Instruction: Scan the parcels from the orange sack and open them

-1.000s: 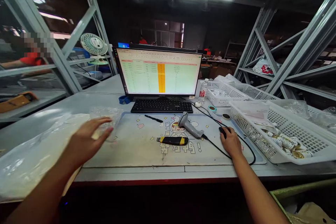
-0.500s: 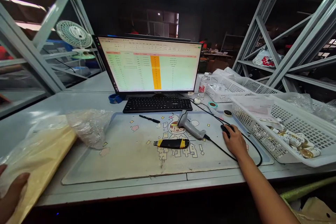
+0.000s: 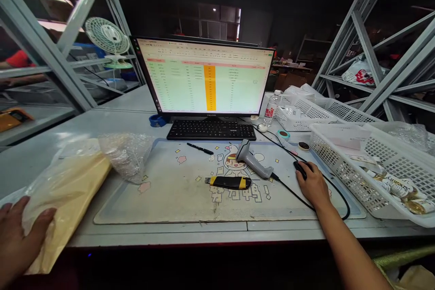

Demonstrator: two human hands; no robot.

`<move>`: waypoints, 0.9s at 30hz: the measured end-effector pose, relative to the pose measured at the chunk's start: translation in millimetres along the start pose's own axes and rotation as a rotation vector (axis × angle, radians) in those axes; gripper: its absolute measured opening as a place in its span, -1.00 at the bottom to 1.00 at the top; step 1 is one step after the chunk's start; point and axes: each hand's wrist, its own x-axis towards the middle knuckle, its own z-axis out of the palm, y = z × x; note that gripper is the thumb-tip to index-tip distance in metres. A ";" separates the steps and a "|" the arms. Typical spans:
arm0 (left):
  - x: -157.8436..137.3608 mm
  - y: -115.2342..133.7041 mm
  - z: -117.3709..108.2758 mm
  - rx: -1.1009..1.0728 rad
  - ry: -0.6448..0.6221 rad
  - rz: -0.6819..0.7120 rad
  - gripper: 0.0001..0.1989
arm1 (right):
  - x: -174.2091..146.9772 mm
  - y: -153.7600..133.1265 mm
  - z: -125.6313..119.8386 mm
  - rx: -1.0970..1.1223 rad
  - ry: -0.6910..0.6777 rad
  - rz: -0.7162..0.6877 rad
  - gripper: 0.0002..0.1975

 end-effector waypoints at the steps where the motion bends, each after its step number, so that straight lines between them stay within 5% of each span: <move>1: -2.3 8.4 -6.6 -0.046 0.023 -0.038 -0.17 | 0.0 0.0 0.0 0.003 0.005 -0.002 -0.46; 6: -9.9 37.0 -26.2 -0.142 0.032 -0.122 -0.22 | 0.2 -0.6 -0.4 0.005 -0.006 0.008 -0.46; 27: -9.2 54.1 -37.7 -0.037 -0.004 -0.152 0.00 | 0.6 4.0 3.4 0.004 0.021 -0.020 -0.48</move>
